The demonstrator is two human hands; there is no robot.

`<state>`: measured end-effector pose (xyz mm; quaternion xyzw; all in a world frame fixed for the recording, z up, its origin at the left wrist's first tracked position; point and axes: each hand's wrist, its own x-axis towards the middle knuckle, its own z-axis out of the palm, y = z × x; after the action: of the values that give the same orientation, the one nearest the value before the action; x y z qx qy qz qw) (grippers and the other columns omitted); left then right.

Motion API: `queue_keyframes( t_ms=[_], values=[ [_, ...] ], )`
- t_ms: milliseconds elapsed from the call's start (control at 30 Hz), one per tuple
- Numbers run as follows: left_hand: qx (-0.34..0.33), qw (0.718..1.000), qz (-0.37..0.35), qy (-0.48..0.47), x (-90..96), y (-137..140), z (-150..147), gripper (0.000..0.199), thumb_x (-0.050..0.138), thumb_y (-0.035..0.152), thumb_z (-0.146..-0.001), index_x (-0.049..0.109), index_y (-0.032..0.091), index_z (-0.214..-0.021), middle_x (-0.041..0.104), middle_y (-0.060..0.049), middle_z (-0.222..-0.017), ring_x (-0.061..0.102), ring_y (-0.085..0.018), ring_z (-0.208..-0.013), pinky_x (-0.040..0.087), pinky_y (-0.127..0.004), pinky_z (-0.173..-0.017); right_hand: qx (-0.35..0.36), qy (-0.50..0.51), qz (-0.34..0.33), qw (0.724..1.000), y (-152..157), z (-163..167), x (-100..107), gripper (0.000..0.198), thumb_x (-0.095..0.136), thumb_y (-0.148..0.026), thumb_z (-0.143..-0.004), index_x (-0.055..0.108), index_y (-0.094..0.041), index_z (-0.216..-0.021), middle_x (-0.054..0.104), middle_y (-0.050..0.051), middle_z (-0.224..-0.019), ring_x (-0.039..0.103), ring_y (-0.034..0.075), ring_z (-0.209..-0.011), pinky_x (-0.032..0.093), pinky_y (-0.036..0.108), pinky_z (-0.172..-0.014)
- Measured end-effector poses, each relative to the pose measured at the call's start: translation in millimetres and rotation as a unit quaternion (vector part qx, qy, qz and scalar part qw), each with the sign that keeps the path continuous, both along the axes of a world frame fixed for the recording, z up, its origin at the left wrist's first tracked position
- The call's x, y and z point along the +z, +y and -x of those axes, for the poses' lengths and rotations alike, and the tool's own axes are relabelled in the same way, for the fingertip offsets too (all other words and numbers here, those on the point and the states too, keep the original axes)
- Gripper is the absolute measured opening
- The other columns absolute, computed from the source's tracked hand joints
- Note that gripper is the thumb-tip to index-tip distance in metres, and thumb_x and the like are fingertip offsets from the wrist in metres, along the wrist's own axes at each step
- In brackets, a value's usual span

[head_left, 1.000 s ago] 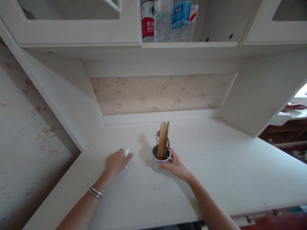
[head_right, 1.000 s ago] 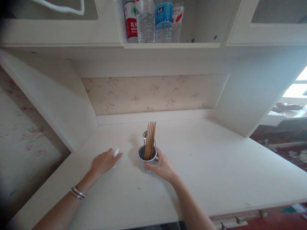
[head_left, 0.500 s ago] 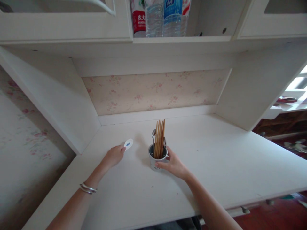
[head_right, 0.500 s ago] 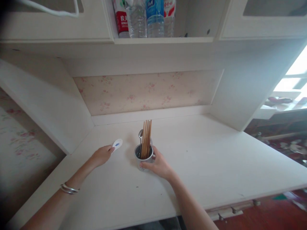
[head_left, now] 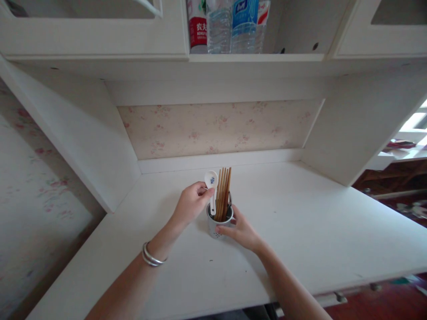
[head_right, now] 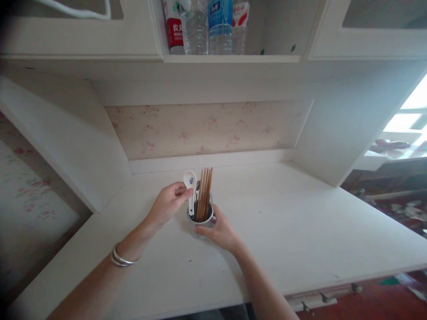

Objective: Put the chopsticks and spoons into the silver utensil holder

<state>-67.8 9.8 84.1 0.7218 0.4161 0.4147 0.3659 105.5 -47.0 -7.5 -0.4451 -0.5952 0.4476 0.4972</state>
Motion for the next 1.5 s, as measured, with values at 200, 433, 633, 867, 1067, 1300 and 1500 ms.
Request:
queue_keyframes(
  t_ms=[200,433,633,867,1067,1300,1500],
  values=[
    [0.047,0.99,-0.061,0.119,-28.5,-9,-14,0.022,0.054,0.041,-0.086,0.064,0.021,-0.092,0.072,-0.003,-0.082,0.066,-0.018,-0.076,0.045,-0.026,-0.069,-0.006,-0.014,-0.004,1.0,0,-1,-4,0.071,0.081,-0.035,-0.064,0.048,-0.026,-0.126,0.062,0.007,-0.122,0.058,0.027,-0.113,0.044,0.049,-0.096],
    [0.096,0.956,-0.19,0.204,-36.3,-15,-17,0.02,0.054,0.032,-0.086,0.067,0.02,-0.076,0.066,-0.006,-0.085,0.058,-0.02,-0.087,0.041,-0.032,-0.084,-0.013,-0.015,-0.006,1.0,1,0,-2,0.062,0.081,-0.033,-0.064,0.054,-0.024,-0.119,0.066,0.005,-0.112,0.062,0.025,-0.103,0.048,0.047,-0.092],
    [0.1,0.957,-0.18,0.205,-39.8,-16,-13,0.02,0.055,0.033,-0.085,0.069,0.021,-0.079,0.062,-0.006,-0.087,0.057,-0.019,-0.087,0.043,-0.032,-0.084,-0.005,-0.004,-0.015,1.0,0,1,-1,0.06,0.08,-0.032,-0.065,0.054,-0.024,-0.119,0.066,0.005,-0.113,0.064,0.025,-0.101,0.049,0.046,-0.091],
    [0.083,0.981,-0.129,0.121,-40.9,-24,3,0.027,0.056,0.038,-0.084,0.065,0.022,-0.103,0.06,-0.003,-0.091,0.055,-0.015,-0.075,0.045,-0.028,-0.076,-0.009,-0.009,-0.012,1.0,-2,1,2,0.066,0.081,-0.034,-0.064,0.053,-0.026,-0.123,0.062,0.006,-0.12,0.06,0.027,-0.108,0.049,0.047,-0.092],
    [0.08,0.996,0.031,0.01,-68.6,-14,24,0.034,0.054,0.044,-0.082,0.063,0.017,-0.099,0.057,0.001,-0.073,0.049,-0.011,-0.059,0.04,-0.023,-0.06,-0.01,0.008,0.004,1.0,-3,1,1,0.067,0.083,-0.034,-0.062,0.054,-0.024,-0.122,0.065,0.006,-0.116,0.062,0.028,-0.105,0.05,0.046,-0.091],
    [-0.01,0.975,0.22,0.029,-91.8,-4,38,0.032,0.053,0.044,-0.079,0.066,0.016,-0.085,0.056,0.002,-0.064,0.046,-0.011,-0.055,0.033,-0.022,-0.051,-0.025,0.037,0.016,0.999,8,-18,12,0.061,0.082,-0.032,-0.064,0.056,-0.022,-0.118,0.067,0.007,-0.113,0.062,0.028,-0.104,0.051,0.043,-0.089],
    [-0.06,0.986,0.142,0.068,-107.8,-7,30,0.025,0.051,0.035,-0.079,0.069,0.017,-0.084,0.069,-0.003,-0.083,0.061,-0.018,-0.079,0.043,-0.027,-0.071,-0.136,-0.011,-0.021,0.99,48,-79,18,0.058,0.08,-0.035,-0.065,0.058,-0.021,-0.116,0.066,0.008,-0.115,0.061,0.027,-0.104,0.048,0.043,-0.09]
  ],
)
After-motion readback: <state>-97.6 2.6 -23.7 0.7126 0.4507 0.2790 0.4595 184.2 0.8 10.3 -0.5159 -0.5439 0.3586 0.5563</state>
